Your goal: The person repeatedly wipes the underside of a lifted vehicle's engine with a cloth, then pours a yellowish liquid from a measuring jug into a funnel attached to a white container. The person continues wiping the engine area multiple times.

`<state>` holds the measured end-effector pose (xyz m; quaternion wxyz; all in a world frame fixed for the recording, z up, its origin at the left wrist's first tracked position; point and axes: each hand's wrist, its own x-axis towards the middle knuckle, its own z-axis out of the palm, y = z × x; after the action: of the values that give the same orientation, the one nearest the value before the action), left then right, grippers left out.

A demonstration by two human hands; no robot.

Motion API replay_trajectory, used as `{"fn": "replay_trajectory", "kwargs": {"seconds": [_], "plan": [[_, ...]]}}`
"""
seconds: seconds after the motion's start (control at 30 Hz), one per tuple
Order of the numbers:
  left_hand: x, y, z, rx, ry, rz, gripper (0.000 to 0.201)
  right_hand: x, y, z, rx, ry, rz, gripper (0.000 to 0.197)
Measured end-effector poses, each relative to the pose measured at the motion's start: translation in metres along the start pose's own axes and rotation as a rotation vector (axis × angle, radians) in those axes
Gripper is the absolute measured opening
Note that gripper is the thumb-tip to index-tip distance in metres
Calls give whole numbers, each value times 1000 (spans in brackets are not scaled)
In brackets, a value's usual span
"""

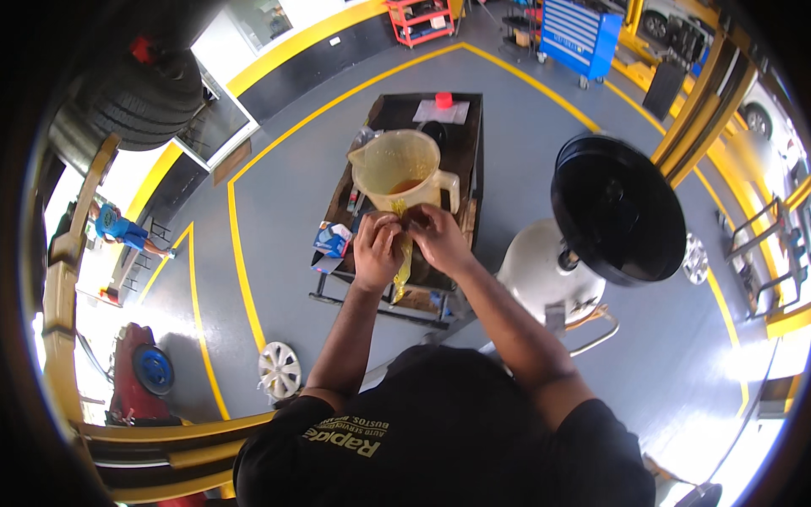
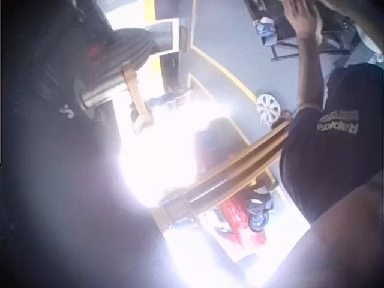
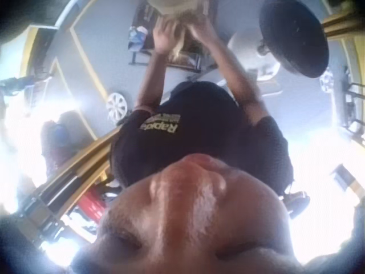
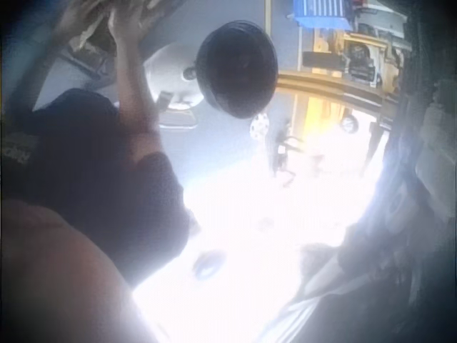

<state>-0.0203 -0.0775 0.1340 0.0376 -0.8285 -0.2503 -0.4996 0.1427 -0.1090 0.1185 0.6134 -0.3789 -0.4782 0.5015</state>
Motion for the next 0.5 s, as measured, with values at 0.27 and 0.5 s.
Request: {"fn": "replay_trajectory", "kwargs": {"seconds": [0.27, 0.5], "plan": [[-31, -46, -31, -489, -27, -395, 18, 17, 27, 51, -288, 154, -57, 14], [-3, -68, -19, -725, -211, -757, 10, 25, 7, 50, -467, 188, -72, 19]]}}
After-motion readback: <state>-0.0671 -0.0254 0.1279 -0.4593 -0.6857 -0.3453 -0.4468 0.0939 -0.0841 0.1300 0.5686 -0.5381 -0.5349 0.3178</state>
